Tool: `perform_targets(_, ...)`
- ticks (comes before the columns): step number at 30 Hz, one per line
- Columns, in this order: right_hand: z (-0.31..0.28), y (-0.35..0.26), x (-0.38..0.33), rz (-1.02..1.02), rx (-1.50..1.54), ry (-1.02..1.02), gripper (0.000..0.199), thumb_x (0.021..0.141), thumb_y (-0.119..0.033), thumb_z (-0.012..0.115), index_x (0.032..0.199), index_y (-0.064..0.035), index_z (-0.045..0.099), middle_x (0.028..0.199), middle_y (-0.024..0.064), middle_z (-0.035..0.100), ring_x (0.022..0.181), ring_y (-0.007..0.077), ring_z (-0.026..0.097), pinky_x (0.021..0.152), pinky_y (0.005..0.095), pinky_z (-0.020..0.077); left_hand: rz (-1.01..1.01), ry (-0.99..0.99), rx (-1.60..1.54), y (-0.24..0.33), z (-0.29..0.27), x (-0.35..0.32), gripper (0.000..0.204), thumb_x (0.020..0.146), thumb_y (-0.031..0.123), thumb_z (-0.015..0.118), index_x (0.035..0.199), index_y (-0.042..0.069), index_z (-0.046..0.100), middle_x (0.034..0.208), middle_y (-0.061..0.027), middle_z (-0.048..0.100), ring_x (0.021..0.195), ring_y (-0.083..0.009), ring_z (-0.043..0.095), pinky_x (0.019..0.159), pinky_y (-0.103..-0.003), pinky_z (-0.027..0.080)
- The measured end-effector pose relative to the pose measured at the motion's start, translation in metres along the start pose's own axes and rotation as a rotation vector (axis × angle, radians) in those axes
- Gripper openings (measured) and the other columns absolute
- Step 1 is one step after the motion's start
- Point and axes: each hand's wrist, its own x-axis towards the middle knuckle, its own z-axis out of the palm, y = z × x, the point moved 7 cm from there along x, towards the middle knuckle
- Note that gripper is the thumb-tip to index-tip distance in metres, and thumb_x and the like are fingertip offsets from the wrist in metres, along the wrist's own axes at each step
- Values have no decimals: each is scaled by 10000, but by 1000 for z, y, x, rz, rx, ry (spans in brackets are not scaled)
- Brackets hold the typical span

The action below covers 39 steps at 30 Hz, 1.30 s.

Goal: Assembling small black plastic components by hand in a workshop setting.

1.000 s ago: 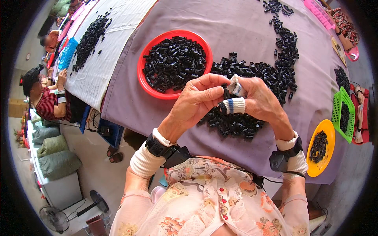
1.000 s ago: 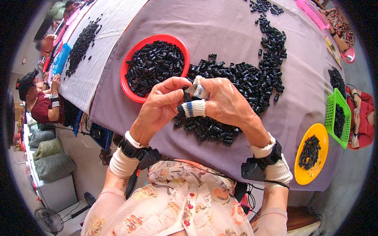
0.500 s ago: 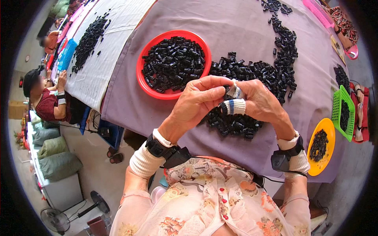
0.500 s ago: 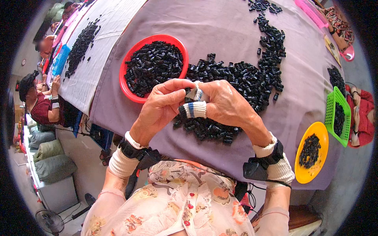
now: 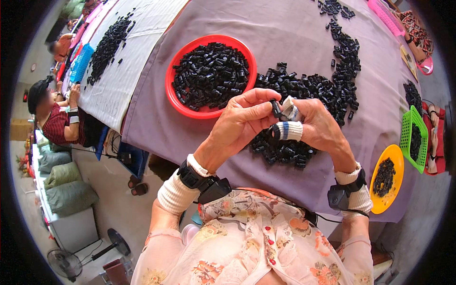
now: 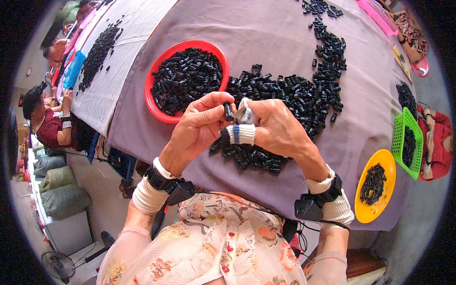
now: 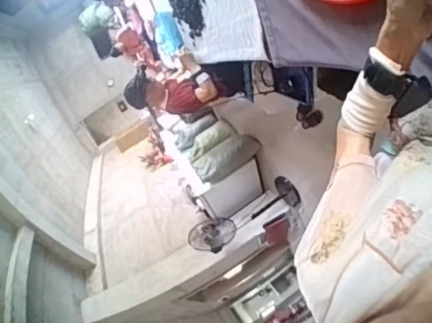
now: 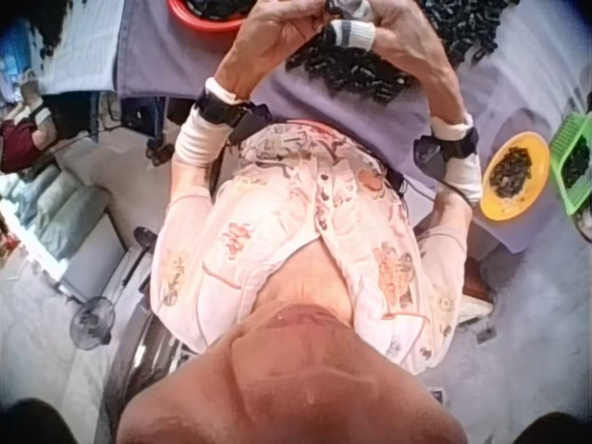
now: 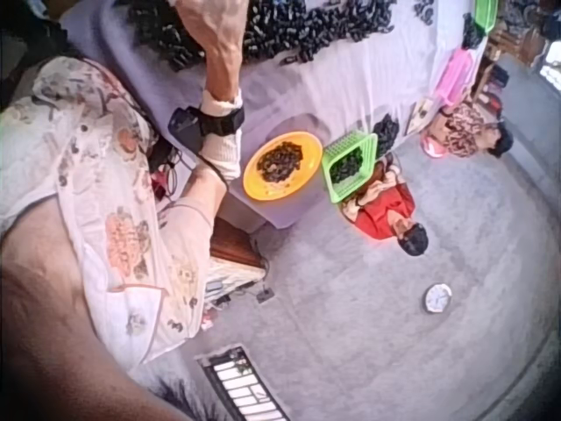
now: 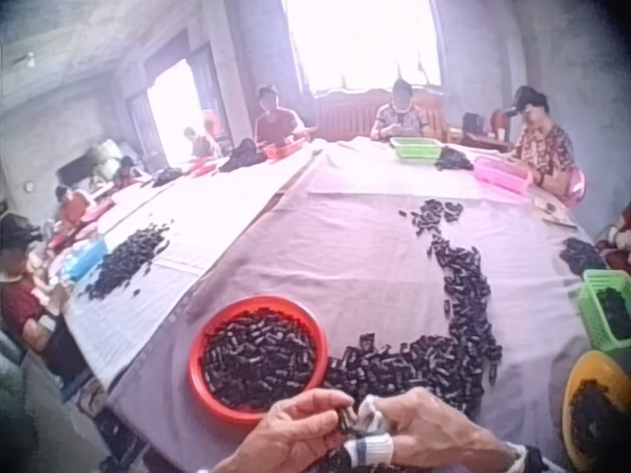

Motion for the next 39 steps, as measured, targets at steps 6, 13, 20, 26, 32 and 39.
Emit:
perform_targets(6,-9,-6,0,-37,-30,132,290,682,-258,743,741,-29,575,564,1,488,523,66,418,479,254,359,23,16,46,2,0,-3,208,866,73,551,1064,7,549,936,-79,611,856,-135,595,785,-267,476)
perform_targets(13,-7,-8,-1,-83,-4,176,262,662,-191,742,741,-22,559,557,3,486,519,65,418,477,248,363,19,115,191,5,3,-1,149,844,43,574,991,16,574,916,-58,612,845,-114,590,778,-249,472)
perform_targets(20,-6,-7,-1,-76,-63,182,255,662,-176,741,758,-19,564,571,8,496,537,63,426,485,246,367,22,191,291,7,-2,-6,147,860,60,556,996,10,583,900,-66,619,809,-106,592,750,-251,488)
perform_targets(26,-7,-9,-1,-52,-52,156,281,671,-202,744,785,-12,572,577,12,500,541,70,434,492,252,371,72,64,265,10,3,-9,242,887,103,533,1098,-12,553,959,-83,619,862,-125,598,797,-285,492)
perform_targets(32,-2,-4,2,-34,-39,53,352,649,-272,753,780,-6,561,575,30,497,531,97,431,498,276,379,66,51,180,5,2,-5,209,875,84,555,1059,-13,569,974,-72,614,854,-116,599,774,-251,515)
perform_targets(39,-3,-9,8,-34,-185,-40,407,623,-330,744,739,-3,530,545,67,463,515,138,429,499,308,379,33,-5,139,3,4,-3,196,865,78,568,1040,-11,574,977,-76,609,844,-115,599,767,-252,519)
